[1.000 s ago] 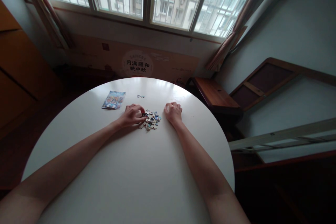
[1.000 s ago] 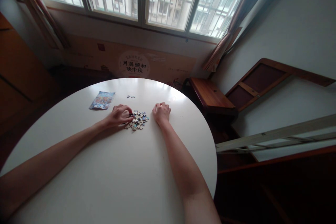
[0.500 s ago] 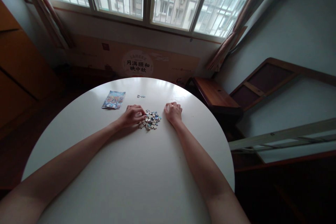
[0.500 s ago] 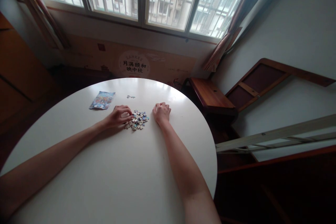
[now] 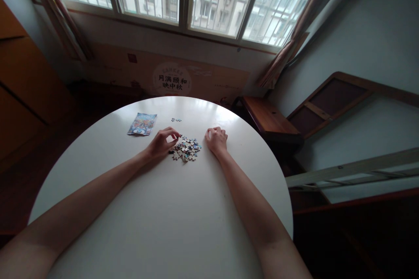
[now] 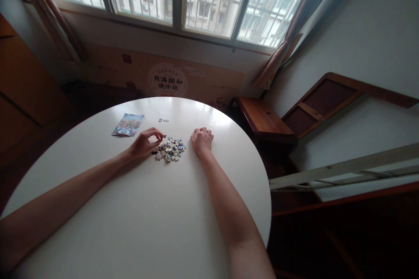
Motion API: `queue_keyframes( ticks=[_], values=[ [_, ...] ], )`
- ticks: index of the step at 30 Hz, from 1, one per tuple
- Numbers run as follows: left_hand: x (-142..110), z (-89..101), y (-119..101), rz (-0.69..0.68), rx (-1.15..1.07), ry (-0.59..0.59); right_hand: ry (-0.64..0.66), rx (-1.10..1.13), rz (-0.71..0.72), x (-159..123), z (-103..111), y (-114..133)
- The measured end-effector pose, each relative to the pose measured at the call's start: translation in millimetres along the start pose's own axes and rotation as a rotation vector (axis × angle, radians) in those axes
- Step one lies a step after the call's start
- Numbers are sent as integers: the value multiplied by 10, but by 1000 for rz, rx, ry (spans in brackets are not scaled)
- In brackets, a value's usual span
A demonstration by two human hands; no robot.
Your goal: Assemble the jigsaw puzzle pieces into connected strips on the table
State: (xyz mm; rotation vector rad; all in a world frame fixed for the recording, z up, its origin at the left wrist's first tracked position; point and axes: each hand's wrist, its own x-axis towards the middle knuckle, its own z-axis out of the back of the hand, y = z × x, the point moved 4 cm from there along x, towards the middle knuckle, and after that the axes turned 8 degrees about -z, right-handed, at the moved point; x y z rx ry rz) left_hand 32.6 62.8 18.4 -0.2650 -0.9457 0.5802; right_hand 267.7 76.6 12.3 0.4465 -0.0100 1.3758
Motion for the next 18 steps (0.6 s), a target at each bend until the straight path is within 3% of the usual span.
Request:
queue_keyframes(
  ticks=[7, 12, 18],
  values=[
    [-7, 17, 2, 23, 127, -3, -63, 99, 82, -6, 27, 29],
    [-21, 20, -122, -82, 268, 45, -170, 300, 359, -184, 119, 336],
    [-33, 17, -170, -120, 302, 20, -51, 335, 674, -425, 112, 641]
  ],
)
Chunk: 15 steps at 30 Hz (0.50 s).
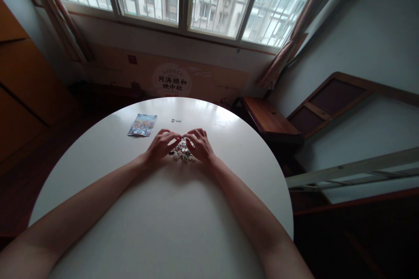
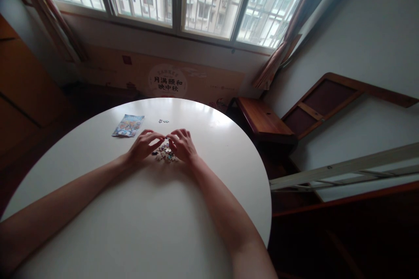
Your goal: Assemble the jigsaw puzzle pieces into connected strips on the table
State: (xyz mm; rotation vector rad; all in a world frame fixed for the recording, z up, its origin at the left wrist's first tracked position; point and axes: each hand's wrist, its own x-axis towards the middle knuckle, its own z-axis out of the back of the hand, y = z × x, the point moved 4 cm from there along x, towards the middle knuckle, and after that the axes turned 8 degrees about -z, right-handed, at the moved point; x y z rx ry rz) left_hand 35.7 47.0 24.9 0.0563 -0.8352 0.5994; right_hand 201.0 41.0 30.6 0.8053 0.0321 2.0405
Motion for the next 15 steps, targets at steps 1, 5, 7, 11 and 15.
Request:
queue_keyframes(
  ticks=[1, 5, 7, 11, 15],
  values=[
    [-1, -2, 4, 8, -1, -6, 8, -2, 14, -5, 1, 7],
    [-3, -2, -6, 1, -4, -13, -9, -19, 13, -11, 27, -35],
    [-1, 5, -22, -5, -18, -10, -15, -20, 19, -9, 32, -45],
    [6, 22, -56, -3, -55, 8, -5, -11, 54, -5, 19, -25],
    [6, 26, -74, -3, -122, 26, 14, -14, 55, 0, 7, -19]
  ],
)
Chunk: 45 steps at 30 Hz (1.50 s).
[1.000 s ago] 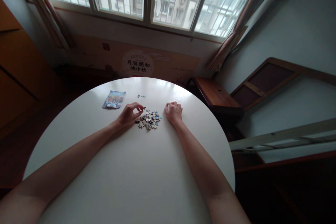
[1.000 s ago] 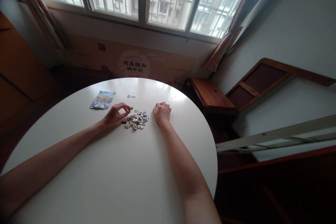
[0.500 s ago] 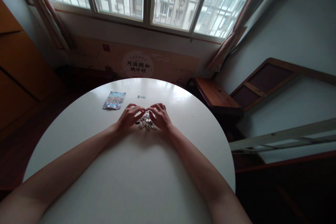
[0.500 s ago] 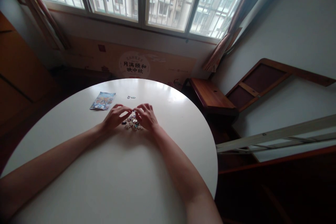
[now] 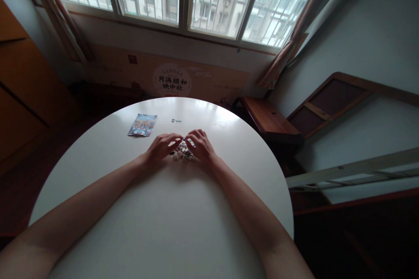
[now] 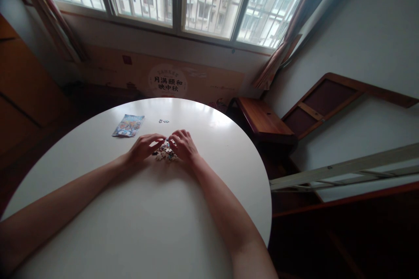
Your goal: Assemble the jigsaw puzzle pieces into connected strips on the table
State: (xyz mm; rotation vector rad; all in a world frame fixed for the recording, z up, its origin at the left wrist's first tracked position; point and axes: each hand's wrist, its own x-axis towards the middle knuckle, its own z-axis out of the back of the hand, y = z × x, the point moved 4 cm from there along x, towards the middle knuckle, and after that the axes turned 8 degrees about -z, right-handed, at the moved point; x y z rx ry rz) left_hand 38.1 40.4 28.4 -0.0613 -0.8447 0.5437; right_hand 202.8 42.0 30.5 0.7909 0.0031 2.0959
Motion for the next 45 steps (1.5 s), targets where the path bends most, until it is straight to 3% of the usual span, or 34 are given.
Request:
queue_keyframes(
  ticks=[13, 18, 45],
  values=[
    [-5, 11, 59, 117, 57, -28, 15, -15, -41, 14, 8, -6],
    [3, 9, 45, 114, 76, 11, 17, -12, -36, 15, 4, -10],
    [-3, 9, 52, 154, -32, -19, -14, 26, -27, 11, -24, -39]
  ],
)
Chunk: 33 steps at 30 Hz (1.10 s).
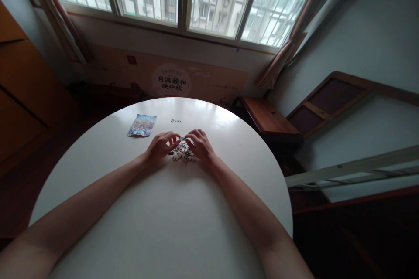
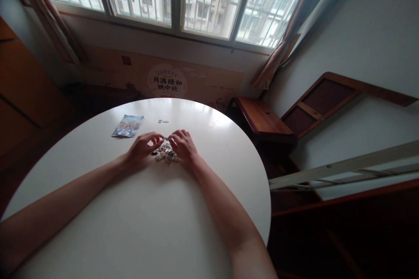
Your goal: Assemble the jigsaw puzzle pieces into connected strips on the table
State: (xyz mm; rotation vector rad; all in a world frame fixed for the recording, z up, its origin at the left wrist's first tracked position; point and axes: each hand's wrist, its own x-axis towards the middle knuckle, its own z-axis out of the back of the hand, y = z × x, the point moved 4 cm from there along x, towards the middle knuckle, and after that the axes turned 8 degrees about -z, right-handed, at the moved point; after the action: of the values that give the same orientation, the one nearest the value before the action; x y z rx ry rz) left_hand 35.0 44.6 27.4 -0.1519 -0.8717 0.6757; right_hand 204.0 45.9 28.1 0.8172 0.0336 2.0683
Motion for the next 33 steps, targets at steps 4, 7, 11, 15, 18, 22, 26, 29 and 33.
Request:
queue_keyframes(
  ticks=[4, 7, 11, 15, 18, 22, 26, 29, 33],
  values=[
    [4, -3, 2, 2, 12, 2, -8, 7, 8, 4, -3, -1],
    [11, 13, 0, -6, 52, -19, -53, 28, 24, 5, 1, -8],
    [16, 30, -9, -40, 77, -41, -109, 47, 36, 3, 5, -24],
    [17, 29, -14, -69, 91, -48, -113, 54, 55, 2, 13, -18],
    [16, 31, -7, -64, 95, -66, -116, 59, 73, 2, 21, -4],
    [13, 24, 8, -57, 79, -69, -117, 68, 95, -1, 15, 4],
    [4, 10, 26, -54, 64, -48, -105, 72, 110, -4, -3, 1],
    [0, 12, 33, -43, 67, -52, -98, 67, 118, -3, -7, 6],
    [6, 21, 20, -39, 75, -44, -85, 49, 128, -2, -8, 24]
  ],
)
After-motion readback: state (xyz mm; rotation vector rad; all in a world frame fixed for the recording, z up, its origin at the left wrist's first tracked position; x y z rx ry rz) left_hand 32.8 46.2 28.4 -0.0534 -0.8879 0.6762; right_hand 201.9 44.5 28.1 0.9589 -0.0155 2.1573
